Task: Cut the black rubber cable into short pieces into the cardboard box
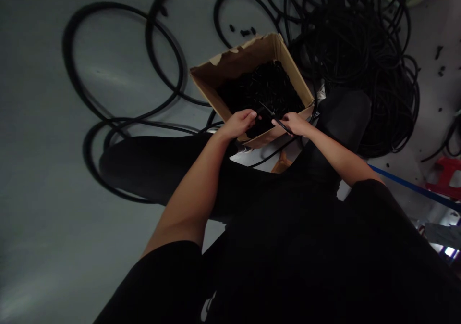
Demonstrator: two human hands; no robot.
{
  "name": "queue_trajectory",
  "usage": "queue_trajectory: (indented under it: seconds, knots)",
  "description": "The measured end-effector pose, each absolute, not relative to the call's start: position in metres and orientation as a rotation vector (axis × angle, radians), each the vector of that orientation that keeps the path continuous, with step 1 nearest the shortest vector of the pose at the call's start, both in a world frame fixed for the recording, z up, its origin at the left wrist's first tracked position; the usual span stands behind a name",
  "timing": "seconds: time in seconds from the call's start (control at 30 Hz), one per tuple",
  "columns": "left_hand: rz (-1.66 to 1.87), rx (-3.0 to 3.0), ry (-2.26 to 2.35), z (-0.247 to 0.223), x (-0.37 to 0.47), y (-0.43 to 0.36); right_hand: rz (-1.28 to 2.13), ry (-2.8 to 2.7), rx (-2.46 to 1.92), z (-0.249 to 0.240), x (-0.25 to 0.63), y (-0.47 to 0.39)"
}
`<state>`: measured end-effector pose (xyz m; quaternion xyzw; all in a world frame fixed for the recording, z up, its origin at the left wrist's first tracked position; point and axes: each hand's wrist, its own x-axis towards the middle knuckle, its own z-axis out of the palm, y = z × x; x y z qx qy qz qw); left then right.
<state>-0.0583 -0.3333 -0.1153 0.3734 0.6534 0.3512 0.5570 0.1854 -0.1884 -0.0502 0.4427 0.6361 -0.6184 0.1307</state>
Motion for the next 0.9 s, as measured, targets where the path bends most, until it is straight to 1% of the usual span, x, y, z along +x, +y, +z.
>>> queue_trajectory:
  seconds: [0.23,0.37,0.53,0.7,0.9]
  knots:
    - [0.747,0.899,1.621,-0.118,-0.061,-0.332,-1.831,1.778,1.283,-0.052,0.184,-0.191]
    - [0.746,0.882,1.476,-0.109,-0.062,-0.333,-1.855,1.71,1.237,-0.057,0.184,-0.189]
    - [0.718,0.757,1.362,-0.092,-0.069,-0.335,-1.887,1.622,1.221,-0.049,0.183,-0.187]
    - [0.696,0.622,1.404,-0.086,-0.084,-0.335,-1.859,1.669,1.248,-0.038,0.18,-0.188]
    - [0.681,0.641,1.446,-0.092,-0.095,-0.335,-1.784,1.689,1.215,-0.035,0.18,-0.189]
